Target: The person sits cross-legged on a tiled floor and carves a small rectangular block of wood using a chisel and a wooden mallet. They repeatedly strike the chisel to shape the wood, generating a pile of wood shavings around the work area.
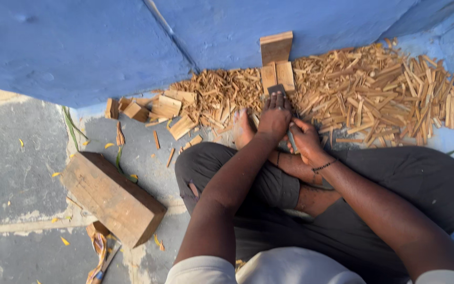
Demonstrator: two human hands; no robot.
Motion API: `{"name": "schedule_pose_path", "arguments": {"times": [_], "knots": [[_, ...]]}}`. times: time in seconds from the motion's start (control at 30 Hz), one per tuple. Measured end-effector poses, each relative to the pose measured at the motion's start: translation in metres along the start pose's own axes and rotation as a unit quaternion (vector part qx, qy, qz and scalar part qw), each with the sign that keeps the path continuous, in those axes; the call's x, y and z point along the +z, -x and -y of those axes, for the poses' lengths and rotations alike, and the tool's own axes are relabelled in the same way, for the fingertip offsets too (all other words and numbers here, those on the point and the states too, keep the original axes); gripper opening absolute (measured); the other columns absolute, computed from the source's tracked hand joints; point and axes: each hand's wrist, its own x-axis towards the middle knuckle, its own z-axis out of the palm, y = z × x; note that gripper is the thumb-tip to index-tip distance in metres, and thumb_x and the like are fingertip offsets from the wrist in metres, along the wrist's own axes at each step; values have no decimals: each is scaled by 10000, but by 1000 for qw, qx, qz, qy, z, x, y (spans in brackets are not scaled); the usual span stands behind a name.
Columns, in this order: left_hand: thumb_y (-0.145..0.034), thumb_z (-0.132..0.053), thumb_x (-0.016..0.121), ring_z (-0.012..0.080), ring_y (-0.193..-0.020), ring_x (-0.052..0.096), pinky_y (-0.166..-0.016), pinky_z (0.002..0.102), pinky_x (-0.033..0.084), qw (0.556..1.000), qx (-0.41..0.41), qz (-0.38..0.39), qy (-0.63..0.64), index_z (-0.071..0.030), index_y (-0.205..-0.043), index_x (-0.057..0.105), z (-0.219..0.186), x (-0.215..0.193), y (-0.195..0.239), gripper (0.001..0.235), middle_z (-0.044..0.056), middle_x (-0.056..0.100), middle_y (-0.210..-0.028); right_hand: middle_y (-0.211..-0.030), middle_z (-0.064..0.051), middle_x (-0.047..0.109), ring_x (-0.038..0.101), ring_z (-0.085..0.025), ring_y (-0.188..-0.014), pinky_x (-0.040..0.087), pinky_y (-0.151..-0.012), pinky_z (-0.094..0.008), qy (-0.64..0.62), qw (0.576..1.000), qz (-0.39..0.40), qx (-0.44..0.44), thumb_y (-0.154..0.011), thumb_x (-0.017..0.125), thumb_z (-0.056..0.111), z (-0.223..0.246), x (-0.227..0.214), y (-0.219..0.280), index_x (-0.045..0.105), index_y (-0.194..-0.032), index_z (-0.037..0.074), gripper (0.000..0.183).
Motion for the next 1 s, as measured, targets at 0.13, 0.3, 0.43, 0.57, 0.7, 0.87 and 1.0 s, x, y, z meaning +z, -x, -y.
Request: {"name": "schedule_pose_path", "arguments": {"times": [0.13,0.3,0.43,0.57,0.7,0.87,1.0], "knots": [[-914,-168,623,417,-1420,475,-1124,497,442,1000,-13,-13,18,70,-1402,527,-3,-2,8,552,295,477,-1518,-733,-63,623,531,-109,-521,439,-428,-273,-26,1000,3,-8,-1080,454,200,0,3,2,536,-1476,77,422],[-902,-162,615,387,-1457,454,-1115,446,472,1000,-10,-24,16,74,-1450,490,9,11,-9,610,278,444,-1558,-713,-48,606,506,-116,-503,405,-416,-278,-25,999,-26,-29,-1066,472,188,-3,13,-15,610,-1424,67,402],[-884,-143,677,370,-1470,433,-1112,399,504,998,-2,-19,54,43,-1487,458,19,0,-20,668,269,402,-1600,-686,-56,584,511,-128,-498,415,-422,-285,-46,997,-41,-51,-1069,488,193,2,16,-29,618,-1418,85,388],[-831,-166,733,346,-1491,342,-998,416,520,994,-39,56,83,31,-1505,374,8,-24,-11,788,211,324,-1622,-698,-40,588,509,-119,-508,423,-431,-284,-34,999,-19,-8,-1071,477,202,-1,8,-16,565,-1455,124,401],[-847,-164,734,333,-1497,352,-1080,391,494,996,-30,52,70,29,-1517,392,15,-21,-21,777,218,335,-1634,-705,-42,591,511,-110,-521,425,-437,-281,-21,999,-34,-12,-1084,476,208,9,16,-37,586,-1462,104,407],[-861,-199,709,346,-1493,395,-1117,385,489,997,-16,15,78,30,-1502,426,22,13,-23,738,221,372,-1613,-699,-67,614,526,-129,-501,448,-424,-299,4,999,-39,5,-1079,485,237,-3,9,-33,549,-1486,123,428],[-952,-145,640,328,-1486,410,-1089,389,507,999,3,1,41,-5,-1533,438,35,30,-45,631,212,376,-1640,-704,-59,623,506,-123,-479,425,-405,-298,-43,998,-35,-18,-1055,511,243,1,11,-56,545,-1496,134,456]]}}
